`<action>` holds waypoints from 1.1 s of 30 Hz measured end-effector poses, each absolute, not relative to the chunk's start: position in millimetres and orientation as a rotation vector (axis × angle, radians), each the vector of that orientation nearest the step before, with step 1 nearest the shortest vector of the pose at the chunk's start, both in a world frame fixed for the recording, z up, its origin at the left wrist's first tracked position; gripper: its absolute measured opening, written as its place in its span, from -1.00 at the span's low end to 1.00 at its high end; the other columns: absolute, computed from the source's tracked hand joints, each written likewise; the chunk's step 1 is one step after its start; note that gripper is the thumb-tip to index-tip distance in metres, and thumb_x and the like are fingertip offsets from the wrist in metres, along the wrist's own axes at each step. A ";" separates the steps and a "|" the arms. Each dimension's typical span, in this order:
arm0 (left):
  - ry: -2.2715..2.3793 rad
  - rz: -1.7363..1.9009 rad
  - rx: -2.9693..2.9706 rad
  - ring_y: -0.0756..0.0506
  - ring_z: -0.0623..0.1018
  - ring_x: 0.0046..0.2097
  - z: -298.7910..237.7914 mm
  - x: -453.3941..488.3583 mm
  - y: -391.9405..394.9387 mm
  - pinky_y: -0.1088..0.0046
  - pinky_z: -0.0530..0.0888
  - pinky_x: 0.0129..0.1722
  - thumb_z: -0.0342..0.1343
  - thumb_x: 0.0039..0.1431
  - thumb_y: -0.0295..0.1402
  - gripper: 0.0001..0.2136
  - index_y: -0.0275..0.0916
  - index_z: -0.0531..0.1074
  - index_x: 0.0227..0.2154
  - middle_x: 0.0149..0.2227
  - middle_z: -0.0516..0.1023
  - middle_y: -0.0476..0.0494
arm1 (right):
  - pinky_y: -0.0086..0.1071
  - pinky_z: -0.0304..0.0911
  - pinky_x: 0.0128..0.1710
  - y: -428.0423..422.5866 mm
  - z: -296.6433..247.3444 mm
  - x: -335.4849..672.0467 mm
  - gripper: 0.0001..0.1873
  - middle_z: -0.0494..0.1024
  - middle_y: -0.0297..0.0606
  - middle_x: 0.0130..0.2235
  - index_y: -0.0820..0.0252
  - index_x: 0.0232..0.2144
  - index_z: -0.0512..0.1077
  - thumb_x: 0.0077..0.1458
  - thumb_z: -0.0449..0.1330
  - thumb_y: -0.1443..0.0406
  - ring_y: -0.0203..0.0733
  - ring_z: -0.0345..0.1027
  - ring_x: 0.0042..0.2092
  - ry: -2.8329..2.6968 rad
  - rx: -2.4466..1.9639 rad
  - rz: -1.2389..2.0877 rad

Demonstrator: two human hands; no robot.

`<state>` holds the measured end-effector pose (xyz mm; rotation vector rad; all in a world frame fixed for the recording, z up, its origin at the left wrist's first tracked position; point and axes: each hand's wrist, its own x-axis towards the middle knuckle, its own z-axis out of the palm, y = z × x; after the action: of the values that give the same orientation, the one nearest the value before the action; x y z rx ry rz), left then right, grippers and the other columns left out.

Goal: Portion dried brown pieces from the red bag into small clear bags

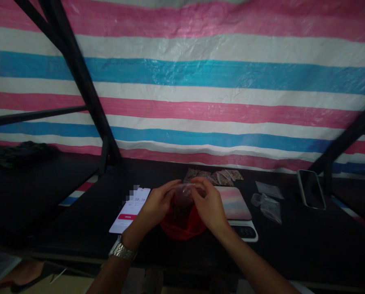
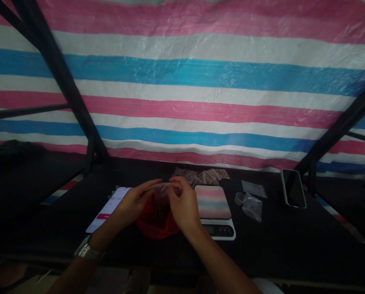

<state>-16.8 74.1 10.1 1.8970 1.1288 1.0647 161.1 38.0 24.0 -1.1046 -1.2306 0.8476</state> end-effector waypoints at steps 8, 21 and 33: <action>0.993 1.111 1.830 -0.19 0.67 0.16 4.2 -10.5 77.0 0.13 0.53 0.26 -0.02 0.10 -0.42 -0.44 -0.27 0.51 0.19 0.12 0.69 -0.23 | -0.25 0.52 -0.16 37.6 16.7 159.7 -0.84 0.71 -0.24 -0.24 0.08 -0.20 0.52 0.20 0.18 0.23 -0.06 0.65 -0.18 -1.351 -1.157 0.764; 1.108 1.404 1.669 -0.17 0.74 -0.14 24.8 -8.2 71.2 0.24 0.65 0.01 0.06 0.08 -0.36 -0.63 -0.27 0.60 -0.08 -0.20 0.75 -0.20 | -0.32 0.47 -0.37 49.7 57.0 218.6 -0.71 0.63 -0.30 -0.31 0.13 -0.19 0.49 0.11 0.34 0.11 -0.19 0.53 -0.40 -1.015 -1.079 0.497; 1.361 1.509 1.766 -0.14 0.68 -0.32 35.3 -16.1 67.3 0.34 0.62 -0.21 0.00 0.06 -0.29 -0.70 -0.19 0.62 -0.29 -0.39 0.68 -0.10 | -0.28 0.33 -0.37 25.3 16.9 444.4 -0.81 0.62 -0.15 -0.50 0.20 -0.45 0.63 -0.02 0.19 0.42 -0.03 0.52 -0.43 -0.970 -2.114 -0.036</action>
<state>-16.1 67.3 35.3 1.7658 1.3614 1.5091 444.4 25.3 16.9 -2.1142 -0.9703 -0.0356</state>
